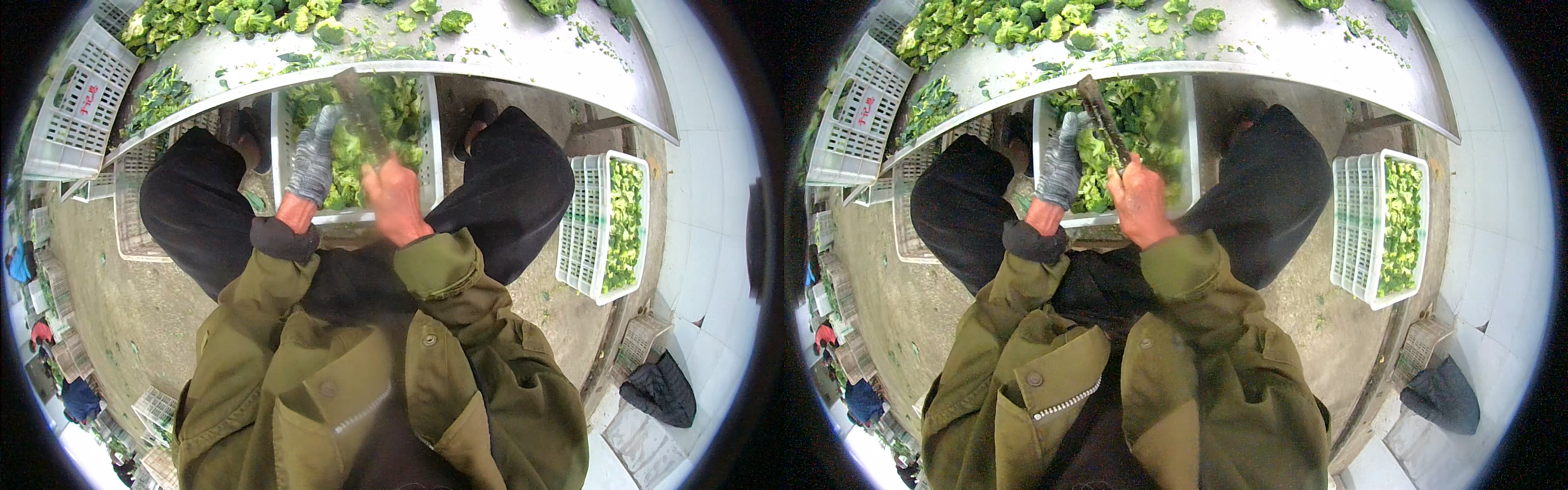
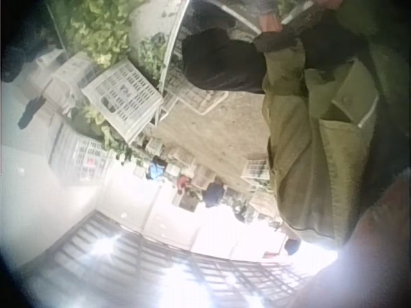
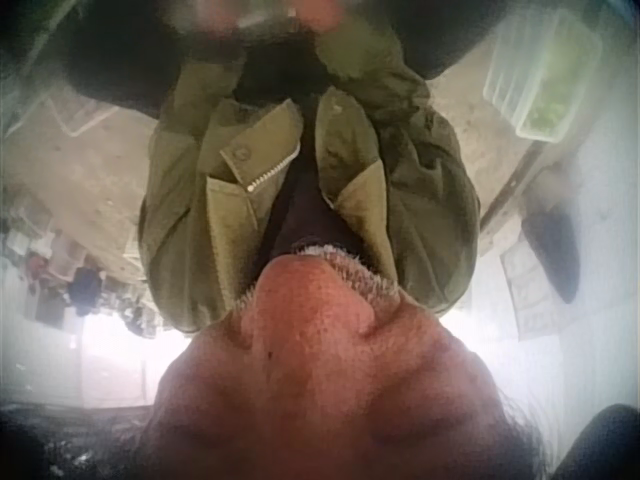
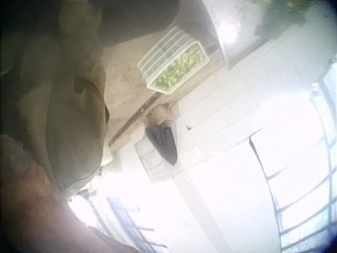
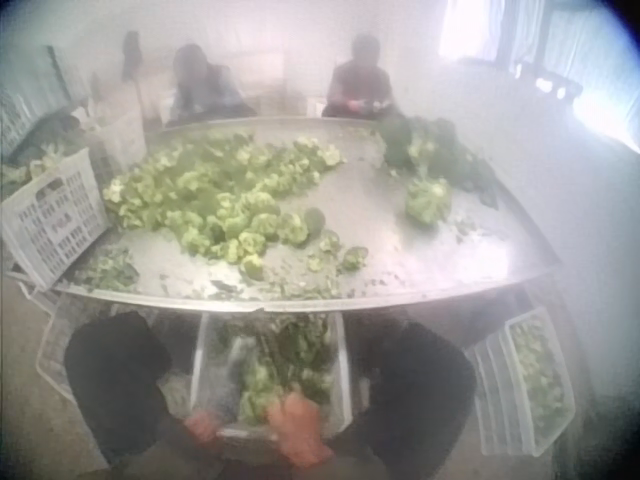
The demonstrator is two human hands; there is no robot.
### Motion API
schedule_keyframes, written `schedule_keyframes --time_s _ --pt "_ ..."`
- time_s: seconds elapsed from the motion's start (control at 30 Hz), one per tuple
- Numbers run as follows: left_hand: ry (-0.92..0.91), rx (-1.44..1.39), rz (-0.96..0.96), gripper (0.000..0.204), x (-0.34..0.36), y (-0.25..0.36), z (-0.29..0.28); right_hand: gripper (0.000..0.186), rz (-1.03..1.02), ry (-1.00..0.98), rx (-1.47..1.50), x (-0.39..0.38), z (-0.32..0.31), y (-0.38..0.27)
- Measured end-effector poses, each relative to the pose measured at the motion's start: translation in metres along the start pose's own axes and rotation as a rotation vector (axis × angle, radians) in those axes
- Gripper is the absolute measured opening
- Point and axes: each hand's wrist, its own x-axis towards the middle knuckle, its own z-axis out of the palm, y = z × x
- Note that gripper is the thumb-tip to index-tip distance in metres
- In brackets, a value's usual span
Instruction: The person sits on the floor and uses a knife to cut broccoli florets from stalks, placing the cut pieces into a white crate. The person repeatedly picks up broccoli, cuts it, and deposits the florets into the crate.
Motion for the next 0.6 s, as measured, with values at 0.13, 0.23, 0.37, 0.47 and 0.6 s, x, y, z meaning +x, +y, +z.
schedule_keyframes --time_s 0.13,0.23,0.37,0.47,0.6 --pt "-0.010 0.363 0.345 0.038 -0.009 0.043 -0.007 0.017 -0.030 0.139 0.002 0.004 -0.005 -0.007" --pt "0.065 0.501 0.686 0.027 0.010 0.075 0.004 0.019 -0.006 0.181 0.166 0.008 -0.007 -0.010" --pt "0.091 1.110 0.704 0.060 0.081 0.112 0.017 0.021 0.030 0.175 0.190 0.010 -0.011 -0.009" --pt "0.063 1.610 0.625 0.070 0.129 0.122 0.028 0.024 0.111 0.139 0.201 0.013 -0.013 -0.007" --pt "-0.026 1.703 0.418 0.068 0.155 0.118 0.032 0.026 0.125 0.177 0.204 0.014 -0.013 -0.005"
